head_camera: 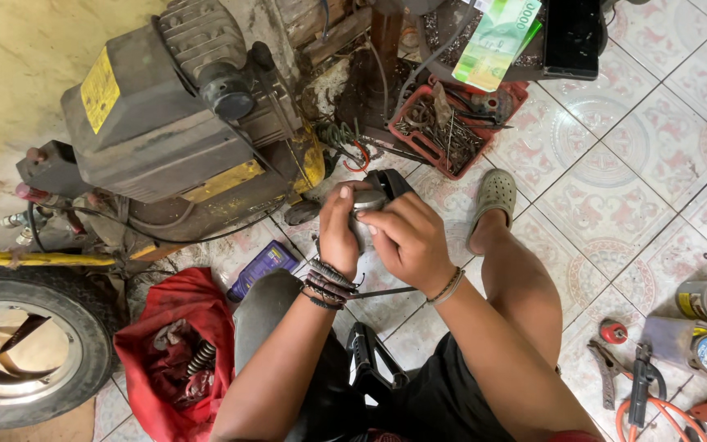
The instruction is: The person sits on the floor and uses a small metal file to smooth the edges of a cylindrical metal part. They repeatedly file the part, rotate it, and inspect the surface before continuing the filing process.
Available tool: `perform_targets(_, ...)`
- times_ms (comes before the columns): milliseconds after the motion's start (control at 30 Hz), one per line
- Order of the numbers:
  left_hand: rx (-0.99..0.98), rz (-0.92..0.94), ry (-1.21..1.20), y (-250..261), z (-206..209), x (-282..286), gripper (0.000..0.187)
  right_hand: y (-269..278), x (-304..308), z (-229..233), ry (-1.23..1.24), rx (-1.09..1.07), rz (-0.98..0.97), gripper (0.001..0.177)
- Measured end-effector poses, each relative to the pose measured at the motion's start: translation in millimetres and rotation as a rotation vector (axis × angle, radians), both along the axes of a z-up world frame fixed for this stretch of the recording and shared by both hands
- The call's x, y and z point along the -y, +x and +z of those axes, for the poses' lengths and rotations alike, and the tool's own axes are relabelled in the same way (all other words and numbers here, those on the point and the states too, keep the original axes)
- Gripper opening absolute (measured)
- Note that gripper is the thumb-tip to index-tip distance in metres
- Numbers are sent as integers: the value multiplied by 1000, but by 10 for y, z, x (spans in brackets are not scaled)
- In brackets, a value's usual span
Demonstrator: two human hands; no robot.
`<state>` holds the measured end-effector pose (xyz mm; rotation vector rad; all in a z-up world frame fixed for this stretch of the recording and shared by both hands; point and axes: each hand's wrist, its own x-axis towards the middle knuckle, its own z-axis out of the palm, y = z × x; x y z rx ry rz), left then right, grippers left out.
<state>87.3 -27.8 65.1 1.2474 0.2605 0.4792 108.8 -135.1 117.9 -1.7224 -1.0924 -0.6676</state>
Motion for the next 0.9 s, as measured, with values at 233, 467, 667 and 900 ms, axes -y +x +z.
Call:
perform_targets(233,-119,-3,-200,-9,126,-30,42,96,103,29,48,-35,-51,16)
perform_targets(467,-31,8,-391,-5,117,22,42,144,118,5,8,-48,27,16)
perform_targets(667,-31,-24,-155,-11,71,-26,38,54,33,-12,40,-115,70,18)
perform_targets(900,-47,-31,-323,-83,301,-85,42,70,113,87,72,-165,76,18)
